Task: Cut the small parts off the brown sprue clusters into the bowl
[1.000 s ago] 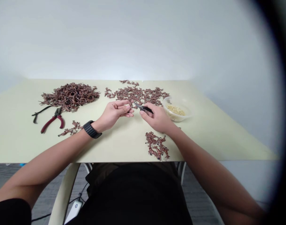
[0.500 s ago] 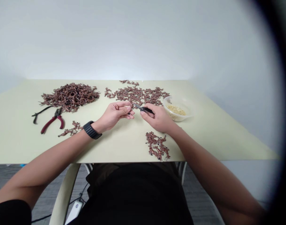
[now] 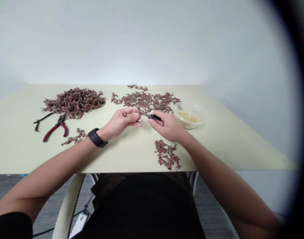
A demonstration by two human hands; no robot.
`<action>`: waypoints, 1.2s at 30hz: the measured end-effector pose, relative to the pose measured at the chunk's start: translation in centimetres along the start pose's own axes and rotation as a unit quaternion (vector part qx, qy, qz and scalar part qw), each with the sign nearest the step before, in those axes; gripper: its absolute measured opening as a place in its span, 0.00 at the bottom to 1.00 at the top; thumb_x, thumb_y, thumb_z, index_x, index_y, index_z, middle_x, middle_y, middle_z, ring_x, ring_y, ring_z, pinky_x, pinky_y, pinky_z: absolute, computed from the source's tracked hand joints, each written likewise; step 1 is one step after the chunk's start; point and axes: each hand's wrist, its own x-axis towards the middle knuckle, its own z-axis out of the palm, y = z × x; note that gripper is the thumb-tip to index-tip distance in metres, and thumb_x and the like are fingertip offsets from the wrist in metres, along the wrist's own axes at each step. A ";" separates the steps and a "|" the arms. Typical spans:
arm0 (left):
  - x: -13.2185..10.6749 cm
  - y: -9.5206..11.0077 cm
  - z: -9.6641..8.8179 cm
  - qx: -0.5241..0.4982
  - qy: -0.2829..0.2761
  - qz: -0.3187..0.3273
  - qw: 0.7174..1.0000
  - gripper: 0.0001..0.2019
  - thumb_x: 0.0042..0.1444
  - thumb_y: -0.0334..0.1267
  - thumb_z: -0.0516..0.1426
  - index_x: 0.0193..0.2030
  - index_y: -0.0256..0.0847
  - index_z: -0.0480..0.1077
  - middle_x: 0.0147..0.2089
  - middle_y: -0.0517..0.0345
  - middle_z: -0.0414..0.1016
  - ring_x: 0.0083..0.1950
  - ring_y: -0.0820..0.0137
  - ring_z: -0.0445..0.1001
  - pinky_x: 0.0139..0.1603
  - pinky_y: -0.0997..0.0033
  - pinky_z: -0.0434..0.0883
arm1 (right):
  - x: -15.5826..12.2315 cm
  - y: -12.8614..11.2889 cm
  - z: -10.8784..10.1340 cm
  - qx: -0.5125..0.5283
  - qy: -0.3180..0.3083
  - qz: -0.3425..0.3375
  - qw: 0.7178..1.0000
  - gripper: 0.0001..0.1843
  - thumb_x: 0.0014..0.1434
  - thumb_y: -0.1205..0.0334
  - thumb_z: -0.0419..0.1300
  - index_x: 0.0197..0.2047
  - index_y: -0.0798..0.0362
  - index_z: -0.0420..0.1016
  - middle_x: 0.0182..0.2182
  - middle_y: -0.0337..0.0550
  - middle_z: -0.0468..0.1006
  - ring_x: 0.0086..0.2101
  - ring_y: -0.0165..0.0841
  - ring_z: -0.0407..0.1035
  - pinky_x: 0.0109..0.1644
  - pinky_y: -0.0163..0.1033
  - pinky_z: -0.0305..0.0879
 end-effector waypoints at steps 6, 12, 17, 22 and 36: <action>0.1 0.2 0.1 -0.039 -0.016 -0.036 0.998 0.13 0.58 0.41 0.72 0.44 0.36 0.79 0.37 0.54 0.82 0.35 0.75 0.80 0.42 0.77 0.78 | 0.0 0.4 0.0 -0.038 0.013 -0.014 0.999 0.13 0.68 0.49 0.58 0.42 0.51 0.72 0.25 0.35 0.66 0.26 0.31 0.59 0.34 0.40 0.50; 0.5 -0.5 -0.4 0.137 0.089 0.067 0.984 0.21 0.51 0.44 0.75 0.46 0.37 0.77 0.34 0.53 0.83 0.32 0.70 0.81 0.37 0.71 0.77 | 0.1 1.0 0.0 -0.065 0.038 0.011 0.997 0.16 0.69 0.46 0.58 0.43 0.51 0.71 0.25 0.36 0.68 0.26 0.33 0.62 0.34 0.40 0.52; 0.3 -0.9 -0.1 0.254 0.151 0.137 0.945 0.20 0.50 0.46 0.75 0.42 0.37 0.76 0.29 0.52 0.82 0.29 0.65 0.82 0.30 0.70 0.74 | 0.1 0.4 0.7 -0.058 0.025 -0.025 0.998 0.14 0.68 0.48 0.59 0.45 0.51 0.71 0.31 0.41 0.73 0.30 0.35 0.64 0.37 0.41 0.55; 0.0 -1.1 0.7 0.295 0.149 0.164 0.929 0.18 0.54 0.48 0.72 0.38 0.39 0.73 0.30 0.55 0.80 0.28 0.68 0.81 0.27 0.73 0.73 | 0.0 0.2 1.2 -0.070 0.048 -0.044 0.995 0.13 0.67 0.50 0.59 0.43 0.52 0.71 0.30 0.41 0.71 0.31 0.35 0.63 0.38 0.41 0.54; 0.0 -1.5 0.7 0.355 0.157 0.226 0.894 0.16 0.58 0.45 0.70 0.35 0.40 0.70 0.29 0.59 0.77 0.27 0.72 0.79 0.27 0.74 0.71 | -0.1 0.0 1.1 -0.033 0.019 -0.025 0.999 0.12 0.68 0.50 0.59 0.41 0.51 0.70 0.25 0.35 0.66 0.26 0.31 0.59 0.33 0.39 0.51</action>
